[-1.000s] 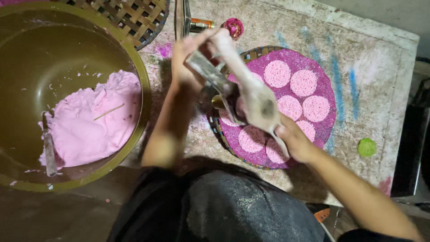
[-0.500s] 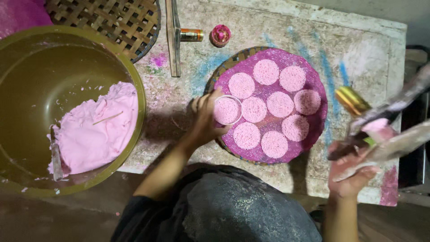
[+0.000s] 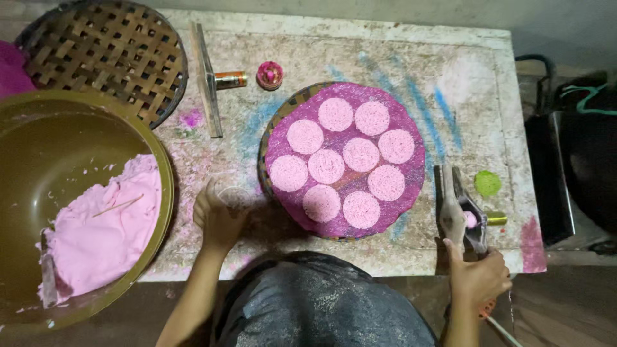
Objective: The person scoops pink paste from a large bowl into a wooden hand press, squeezes the press to extrude a molded disc, and places the disc onto a round tray, repeating the cycle to fill the tray with pressed paste discs.
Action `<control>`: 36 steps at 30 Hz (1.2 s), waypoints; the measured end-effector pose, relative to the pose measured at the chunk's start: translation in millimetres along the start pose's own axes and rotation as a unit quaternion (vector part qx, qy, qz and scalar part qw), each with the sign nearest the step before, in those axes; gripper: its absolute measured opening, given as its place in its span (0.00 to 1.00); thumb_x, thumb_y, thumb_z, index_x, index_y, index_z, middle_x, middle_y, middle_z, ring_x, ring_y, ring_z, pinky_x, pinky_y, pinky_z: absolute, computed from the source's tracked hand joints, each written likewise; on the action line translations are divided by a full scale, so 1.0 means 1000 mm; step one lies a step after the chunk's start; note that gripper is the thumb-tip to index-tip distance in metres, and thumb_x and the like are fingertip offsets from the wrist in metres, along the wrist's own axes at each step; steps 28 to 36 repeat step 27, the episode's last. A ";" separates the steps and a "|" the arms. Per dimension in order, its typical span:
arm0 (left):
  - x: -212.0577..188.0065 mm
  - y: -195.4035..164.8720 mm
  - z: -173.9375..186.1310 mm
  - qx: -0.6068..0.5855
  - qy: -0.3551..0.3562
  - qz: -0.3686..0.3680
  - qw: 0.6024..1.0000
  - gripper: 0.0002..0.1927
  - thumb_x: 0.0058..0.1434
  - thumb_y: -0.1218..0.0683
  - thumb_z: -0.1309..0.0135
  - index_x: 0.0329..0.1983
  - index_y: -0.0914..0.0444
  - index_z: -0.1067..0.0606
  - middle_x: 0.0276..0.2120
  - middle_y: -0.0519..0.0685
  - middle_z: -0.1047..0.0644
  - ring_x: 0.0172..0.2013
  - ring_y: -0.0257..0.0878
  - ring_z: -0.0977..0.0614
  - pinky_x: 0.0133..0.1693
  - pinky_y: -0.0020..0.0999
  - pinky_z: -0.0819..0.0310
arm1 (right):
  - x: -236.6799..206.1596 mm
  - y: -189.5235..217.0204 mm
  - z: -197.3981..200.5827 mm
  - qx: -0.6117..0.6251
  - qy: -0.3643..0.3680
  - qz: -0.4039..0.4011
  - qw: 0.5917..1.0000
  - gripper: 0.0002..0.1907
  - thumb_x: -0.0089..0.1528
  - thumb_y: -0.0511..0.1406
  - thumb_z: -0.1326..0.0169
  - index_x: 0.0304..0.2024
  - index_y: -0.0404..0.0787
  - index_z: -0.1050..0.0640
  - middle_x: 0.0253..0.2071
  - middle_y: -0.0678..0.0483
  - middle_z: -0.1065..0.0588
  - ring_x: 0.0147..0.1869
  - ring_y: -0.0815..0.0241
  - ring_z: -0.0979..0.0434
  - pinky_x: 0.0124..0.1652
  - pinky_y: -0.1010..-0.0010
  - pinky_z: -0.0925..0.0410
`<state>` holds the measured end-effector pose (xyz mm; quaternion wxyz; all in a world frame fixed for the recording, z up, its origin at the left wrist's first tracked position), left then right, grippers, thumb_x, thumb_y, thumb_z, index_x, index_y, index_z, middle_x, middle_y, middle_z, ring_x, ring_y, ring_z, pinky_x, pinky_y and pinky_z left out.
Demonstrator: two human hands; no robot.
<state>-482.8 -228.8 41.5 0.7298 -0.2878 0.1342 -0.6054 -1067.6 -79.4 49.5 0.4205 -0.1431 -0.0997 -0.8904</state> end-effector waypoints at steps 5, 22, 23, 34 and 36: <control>0.044 -0.058 -0.007 -0.043 0.021 -0.107 0.993 0.36 0.58 0.50 0.38 0.68 0.62 0.34 0.60 0.59 0.31 0.63 0.57 0.35 0.61 0.62 0.49 | 0.028 0.058 0.040 0.123 -0.103 0.104 0.981 0.43 0.60 0.53 0.31 0.63 0.28 0.27 0.59 0.31 0.29 0.68 0.36 0.36 0.62 0.43 0.43; 0.138 -0.155 -0.040 0.169 0.003 -0.187 0.968 0.09 0.66 0.52 0.44 0.45 0.61 0.23 0.44 0.55 0.21 0.50 0.52 0.23 0.51 0.55 0.35 | 0.102 0.203 0.001 0.388 0.016 0.133 0.912 0.07 0.66 0.35 0.45 0.40 0.35 0.23 0.38 0.39 0.22 0.44 0.38 0.22 0.44 0.54 0.30; 0.142 -0.150 -0.048 0.137 0.061 -0.136 0.979 0.11 0.69 0.52 0.47 0.50 0.61 0.26 0.43 0.56 0.20 0.49 0.53 0.21 0.51 0.55 0.32 | 0.104 0.205 -0.001 0.403 0.030 0.110 0.908 0.07 0.68 0.35 0.47 0.42 0.35 0.24 0.37 0.38 0.23 0.44 0.37 0.22 0.43 0.54 0.30; 0.146 -0.146 -0.069 0.069 0.209 -0.041 0.975 0.19 0.75 0.51 0.55 0.66 0.59 0.34 0.44 0.62 0.18 0.51 0.58 0.17 0.57 0.56 0.28 | 0.113 0.214 0.001 0.458 0.023 0.130 0.879 0.07 0.70 0.35 0.51 0.45 0.37 0.26 0.39 0.38 0.23 0.45 0.40 0.21 0.44 0.55 0.30; 0.146 -0.146 -0.069 0.069 0.209 -0.041 0.975 0.19 0.75 0.51 0.55 0.66 0.59 0.34 0.44 0.62 0.18 0.51 0.58 0.17 0.57 0.56 0.28 | 0.113 0.214 0.001 0.458 0.023 0.130 0.879 0.07 0.70 0.35 0.51 0.45 0.37 0.26 0.39 0.38 0.23 0.45 0.40 0.21 0.44 0.55 0.30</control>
Point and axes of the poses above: each hand's wrist, its own x-axis towards the middle knuckle, its own z-axis out of the back of the hand, y = z × x, the point moved 6 cm from there along x, towards the middle knuckle
